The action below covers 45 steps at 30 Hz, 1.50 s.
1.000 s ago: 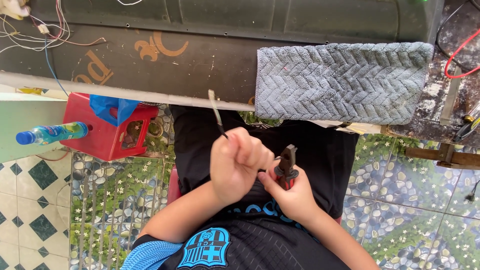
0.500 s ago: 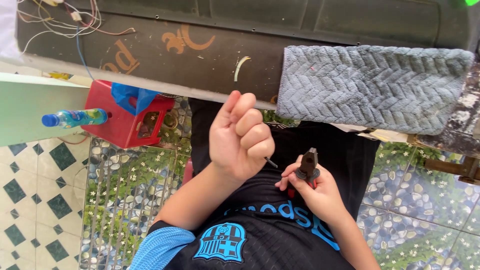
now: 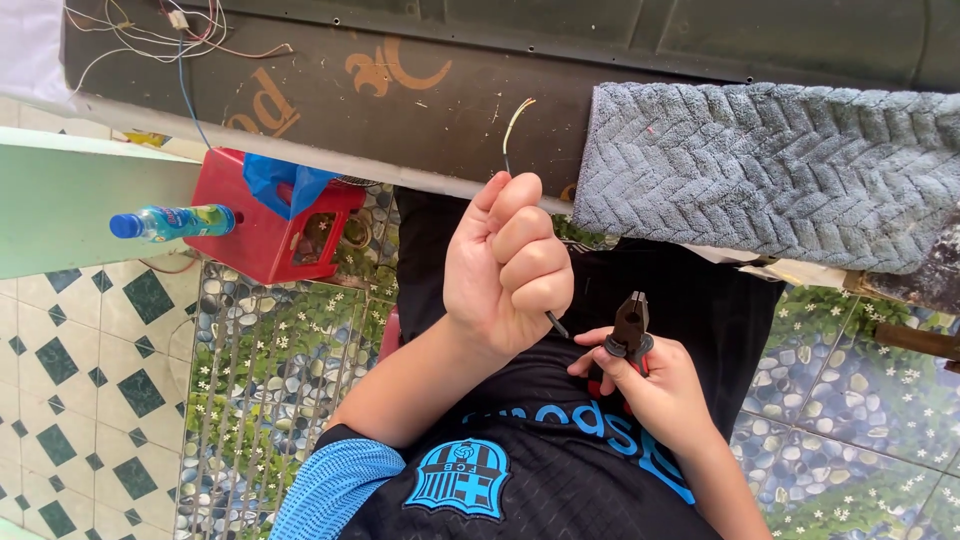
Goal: Preparing electrical connections by stripping wire insulation, heating the ends, and twisting wires together on a repair bench.
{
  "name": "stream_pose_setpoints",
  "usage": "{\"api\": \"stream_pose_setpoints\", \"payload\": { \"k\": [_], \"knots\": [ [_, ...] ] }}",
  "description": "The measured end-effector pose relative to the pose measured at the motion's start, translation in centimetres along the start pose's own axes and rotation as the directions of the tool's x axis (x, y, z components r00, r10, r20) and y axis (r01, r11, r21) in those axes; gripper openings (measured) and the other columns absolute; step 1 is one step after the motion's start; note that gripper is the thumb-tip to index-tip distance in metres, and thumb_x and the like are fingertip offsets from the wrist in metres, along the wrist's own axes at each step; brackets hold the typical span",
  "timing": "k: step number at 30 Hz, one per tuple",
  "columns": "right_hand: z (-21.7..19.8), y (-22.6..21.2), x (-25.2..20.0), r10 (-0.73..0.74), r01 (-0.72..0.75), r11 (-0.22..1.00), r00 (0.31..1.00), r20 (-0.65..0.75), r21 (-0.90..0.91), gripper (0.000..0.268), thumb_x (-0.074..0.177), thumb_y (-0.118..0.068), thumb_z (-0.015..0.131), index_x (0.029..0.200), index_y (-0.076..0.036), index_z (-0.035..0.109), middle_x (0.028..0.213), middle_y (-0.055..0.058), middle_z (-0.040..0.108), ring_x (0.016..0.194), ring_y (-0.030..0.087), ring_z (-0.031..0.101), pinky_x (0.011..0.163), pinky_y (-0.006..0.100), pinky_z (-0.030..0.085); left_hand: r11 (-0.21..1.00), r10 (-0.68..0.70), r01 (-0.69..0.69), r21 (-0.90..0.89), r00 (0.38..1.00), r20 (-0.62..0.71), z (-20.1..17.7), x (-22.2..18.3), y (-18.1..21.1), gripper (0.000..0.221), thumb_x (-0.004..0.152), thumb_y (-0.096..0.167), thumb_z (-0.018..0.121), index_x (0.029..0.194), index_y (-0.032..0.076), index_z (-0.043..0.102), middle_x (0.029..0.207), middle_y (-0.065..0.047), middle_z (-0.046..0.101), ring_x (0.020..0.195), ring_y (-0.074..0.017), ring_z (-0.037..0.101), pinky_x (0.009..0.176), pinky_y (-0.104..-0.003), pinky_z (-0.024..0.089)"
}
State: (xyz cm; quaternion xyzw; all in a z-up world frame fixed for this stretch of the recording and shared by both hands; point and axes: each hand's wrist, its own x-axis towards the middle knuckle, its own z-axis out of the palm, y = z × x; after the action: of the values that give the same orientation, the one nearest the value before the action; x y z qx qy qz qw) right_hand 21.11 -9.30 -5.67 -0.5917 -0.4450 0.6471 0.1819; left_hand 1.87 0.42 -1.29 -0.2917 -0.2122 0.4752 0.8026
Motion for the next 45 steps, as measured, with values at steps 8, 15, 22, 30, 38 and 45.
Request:
{"api": "stream_pose_setpoints", "payload": {
  "k": [8,15,22,30,38,45],
  "knots": [
    [-1.1,1.1,0.1,-0.004,0.0,0.997,0.999,0.051,0.083,0.033,0.099,-0.027,0.056,0.111,-0.004,0.076,0.047,0.007,0.059,0.081,0.019,0.084,0.041,0.023,0.045,0.999,0.021,-0.021,0.035,1.0,-0.007,0.5,-0.1,0.0,0.035,0.108,0.026,0.035,0.075,0.014,0.031,0.057,0.005,0.017,0.047,-0.0075,0.01,0.045,-0.024,0.007],
    [-6.9,3.0,-0.5,-0.093,0.095,0.973,0.995,0.023,-0.211,0.017,0.096,-0.02,0.065,0.085,-0.007,0.069,0.077,0.005,0.066,0.066,0.016,0.059,0.061,0.029,0.044,0.981,0.068,-0.063,0.186,0.998,-0.02,1.0,-1.4,1.3,0.036,0.108,0.029,0.034,0.075,0.015,0.03,0.057,0.005,0.017,0.047,-0.0077,0.008,0.044,-0.024,0.006],
    [-2.2,1.7,5.4,-0.045,0.185,0.814,0.965,0.259,-0.551,0.021,0.09,-0.013,0.062,0.09,0.007,0.068,0.096,0.021,0.068,0.084,0.035,0.068,0.077,0.046,0.055,0.896,0.031,-0.029,0.443,1.0,0.003,-0.5,-1.8,2.8,0.034,0.107,0.038,0.032,0.076,0.023,0.033,0.059,0.011,0.017,0.045,-0.0036,0.013,0.04,-0.017,0.019],
    [0.4,4.3,11.5,0.006,0.269,0.613,0.939,0.345,-0.742,0.042,0.094,-0.032,0.061,0.107,0.005,0.075,0.136,0.021,0.062,0.139,0.037,0.049,0.116,0.047,0.034,0.878,0.05,-0.041,0.477,0.999,-0.005,-0.4,-2.6,2.4,0.034,0.106,0.038,0.033,0.075,0.023,0.034,0.058,0.01,0.017,0.045,-0.004,0.014,0.04,-0.017,0.019],
    [0.5,4.4,6.8,-0.326,0.391,0.621,0.917,0.229,-0.679,0.032,0.091,-0.015,0.066,0.104,0.013,0.071,0.143,0.036,0.053,0.138,0.05,0.048,0.116,0.059,0.036,0.852,0.064,-0.047,0.521,0.998,-0.015,-0.3,-3.0,3.7,0.035,0.107,0.039,0.032,0.075,0.023,0.033,0.059,0.01,0.017,0.047,-0.0049,0.014,0.043,-0.019,0.019],
    [-2.2,1.8,3.1,-0.277,0.223,0.813,0.961,-0.021,-0.538,0.022,0.09,-0.016,0.069,0.112,-0.013,0.071,0.091,0.01,0.073,0.093,0.033,0.072,0.082,0.043,0.058,0.745,0.125,-0.079,0.662,0.992,-0.023,0.1,-2.3,2.1,0.033,0.107,0.039,0.033,0.079,0.021,0.035,0.065,0.009,0.016,0.053,-0.0086,0.016,0.05,-0.025,0.022]
  ]
}}
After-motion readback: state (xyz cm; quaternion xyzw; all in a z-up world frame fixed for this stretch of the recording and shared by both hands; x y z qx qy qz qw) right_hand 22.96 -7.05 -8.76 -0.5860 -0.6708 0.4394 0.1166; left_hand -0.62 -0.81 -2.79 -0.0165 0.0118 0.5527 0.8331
